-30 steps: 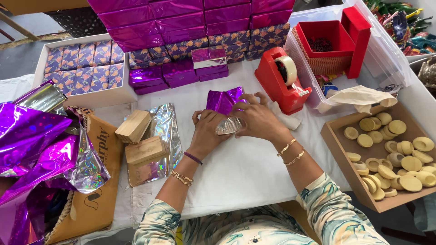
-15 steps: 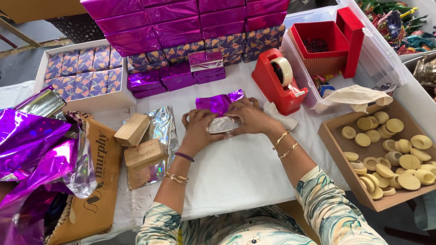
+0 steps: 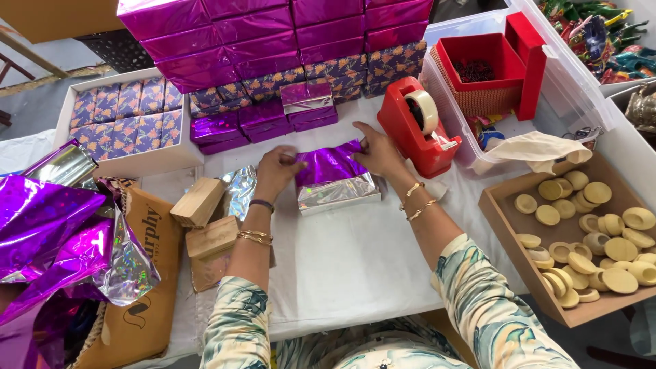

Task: The person wraps a small wooden box with shiny purple foil, folds the edges, and secures them with clear tape. After finishing, they wipe the wooden box with a white cloth.

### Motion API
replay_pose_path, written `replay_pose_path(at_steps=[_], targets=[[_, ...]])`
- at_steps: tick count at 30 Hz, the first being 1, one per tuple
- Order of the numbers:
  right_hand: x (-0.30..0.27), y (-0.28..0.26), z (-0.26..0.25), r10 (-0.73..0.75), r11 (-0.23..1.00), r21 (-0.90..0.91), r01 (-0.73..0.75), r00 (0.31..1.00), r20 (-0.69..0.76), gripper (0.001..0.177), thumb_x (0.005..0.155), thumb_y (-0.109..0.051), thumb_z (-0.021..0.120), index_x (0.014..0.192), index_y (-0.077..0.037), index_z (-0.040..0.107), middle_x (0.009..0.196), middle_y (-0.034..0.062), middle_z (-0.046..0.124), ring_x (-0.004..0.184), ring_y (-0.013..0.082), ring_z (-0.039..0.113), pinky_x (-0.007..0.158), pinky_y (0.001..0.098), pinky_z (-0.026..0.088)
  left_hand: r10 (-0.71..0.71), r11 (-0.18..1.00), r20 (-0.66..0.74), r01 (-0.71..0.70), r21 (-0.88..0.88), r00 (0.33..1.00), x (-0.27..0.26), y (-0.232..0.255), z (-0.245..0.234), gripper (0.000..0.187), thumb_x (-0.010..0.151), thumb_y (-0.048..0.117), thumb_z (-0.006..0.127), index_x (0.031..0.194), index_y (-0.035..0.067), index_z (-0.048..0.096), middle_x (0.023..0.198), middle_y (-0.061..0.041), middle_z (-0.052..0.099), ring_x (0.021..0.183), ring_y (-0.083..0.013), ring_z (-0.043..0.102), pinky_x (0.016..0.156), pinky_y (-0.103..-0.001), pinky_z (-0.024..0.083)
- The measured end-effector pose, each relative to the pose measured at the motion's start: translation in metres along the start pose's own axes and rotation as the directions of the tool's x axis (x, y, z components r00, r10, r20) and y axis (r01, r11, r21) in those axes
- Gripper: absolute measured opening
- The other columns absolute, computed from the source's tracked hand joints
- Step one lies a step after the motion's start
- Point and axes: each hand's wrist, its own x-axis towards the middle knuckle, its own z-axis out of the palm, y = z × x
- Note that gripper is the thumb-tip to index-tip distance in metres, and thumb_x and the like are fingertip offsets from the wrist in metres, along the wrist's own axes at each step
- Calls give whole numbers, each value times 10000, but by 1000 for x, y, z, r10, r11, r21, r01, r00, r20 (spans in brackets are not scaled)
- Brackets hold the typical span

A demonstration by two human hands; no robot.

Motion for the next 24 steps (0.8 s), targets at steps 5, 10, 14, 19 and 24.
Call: replay_pose_path(at_steps=[5, 10, 14, 19, 24], targets=[[-13, -2, -19, -27, 982, 186, 28, 1000, -11, 561, 779, 9, 806, 1310, -72, 645, 886, 66, 662, 750, 122, 594, 686, 278, 533, 152, 984, 86, -142, -111, 985, -1, -16, 0, 239, 848, 128, 814, 1045, 7, 750, 909, -67, 753, 847, -124, 672, 779, -287, 548], [-41, -25, -50, -123, 967, 229, 114, 992, 24, 248, 825, 44, 765, 1058, -37, 746, 942, 36, 703, 826, 99, 653, 766, 285, 556, 455, 870, 122, -411, -274, 882, -41, 27, -30, 111, 880, 56, 765, 982, 33, 730, 967, -37, 763, 945, -97, 686, 933, -273, 530], [-68, -51, -68, -304, 949, 105, 296, 950, 68, 215, 818, 28, 750, 1007, -75, 753, 956, 43, 731, 919, 162, 690, 839, 317, 551, 537, 843, 146, -534, -60, 831, -82, 53, -44, 205, 812, 22, 739, 1006, 86, 741, 960, -35, 751, 968, -193, 673, 902, -336, 524], [-95, -65, -67, -393, 889, -183, 419, 905, 163, 135, 780, -56, 790, 893, -129, 782, 1015, 21, 734, 1062, 220, 645, 959, 416, 461, 640, 696, 190, -666, 269, 745, -115, 54, -45, 133, 783, 27, 753, 869, 128, 752, 1033, -19, 743, 1124, -262, 610, 1022, -451, 444], [-106, -59, -56, -423, 796, -364, 483, 875, 236, 105, 793, -155, 774, 898, -148, 766, 1179, -42, 719, 1293, 210, 553, 1126, 542, 317, 725, 515, 266, -757, 403, 635, -127, 54, -40, 101, 796, 75, 707, 879, 122, 736, 1268, -30, 693, 1264, -267, 563, 1134, -469, 338]])
